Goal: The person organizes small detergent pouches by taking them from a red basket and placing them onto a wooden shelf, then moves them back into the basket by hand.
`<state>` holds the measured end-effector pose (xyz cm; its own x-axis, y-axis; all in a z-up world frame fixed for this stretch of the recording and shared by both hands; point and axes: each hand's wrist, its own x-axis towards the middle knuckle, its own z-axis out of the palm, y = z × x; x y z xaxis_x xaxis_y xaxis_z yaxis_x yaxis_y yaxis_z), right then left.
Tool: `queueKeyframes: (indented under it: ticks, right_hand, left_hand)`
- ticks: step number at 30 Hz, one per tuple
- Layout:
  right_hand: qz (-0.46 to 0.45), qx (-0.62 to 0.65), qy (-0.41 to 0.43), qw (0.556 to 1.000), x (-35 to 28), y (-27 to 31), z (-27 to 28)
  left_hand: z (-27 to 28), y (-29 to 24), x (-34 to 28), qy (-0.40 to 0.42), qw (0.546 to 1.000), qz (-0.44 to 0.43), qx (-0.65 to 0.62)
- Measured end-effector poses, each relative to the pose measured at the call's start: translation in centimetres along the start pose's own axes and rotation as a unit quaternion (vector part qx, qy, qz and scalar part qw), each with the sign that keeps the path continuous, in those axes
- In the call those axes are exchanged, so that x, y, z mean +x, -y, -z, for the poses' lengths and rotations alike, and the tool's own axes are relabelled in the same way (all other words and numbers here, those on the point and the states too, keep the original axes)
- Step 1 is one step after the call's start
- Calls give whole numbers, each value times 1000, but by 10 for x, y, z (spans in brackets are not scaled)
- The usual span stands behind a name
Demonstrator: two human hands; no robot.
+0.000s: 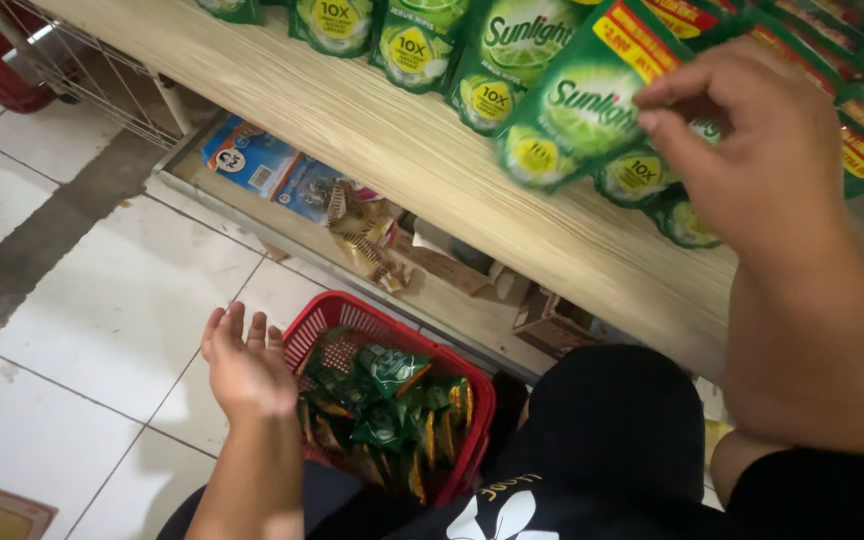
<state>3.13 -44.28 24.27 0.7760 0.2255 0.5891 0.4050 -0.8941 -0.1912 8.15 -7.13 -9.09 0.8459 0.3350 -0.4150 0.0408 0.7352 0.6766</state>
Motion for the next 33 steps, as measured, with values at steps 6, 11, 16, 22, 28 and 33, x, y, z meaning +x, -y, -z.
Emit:
queueKeyframes:
  ticks: [6, 11, 16, 22, 28, 33]
  right_hand:
    - [46, -66, -23, 996, -2, -28, -7]
    - [36, -188, -29, 981, -26, -22, -12]
    - [36, -29, 17, 999, -63, 40, -66]
    - [-25, 143, 411, 900, -134, 72, -254]
    - [-66, 163, 443, 879, -198, 38, -480]
    - [-39, 88, 476, 874, -216, 2, -591]
  left_hand:
    - [-1, 3, 1, -12, 1000, 6, 18]
    - [-3, -5, -2, -11, 1000, 6, 2]
    - [-3, -8, -6, -39, 998, -23, -36]
    - [-1, -24, -29, -11, 996, -61, -58]
    - [3, -42, -37, -10, 996, -55, -71]
    - [5, -45, -33, -28, 995, -70, -63]
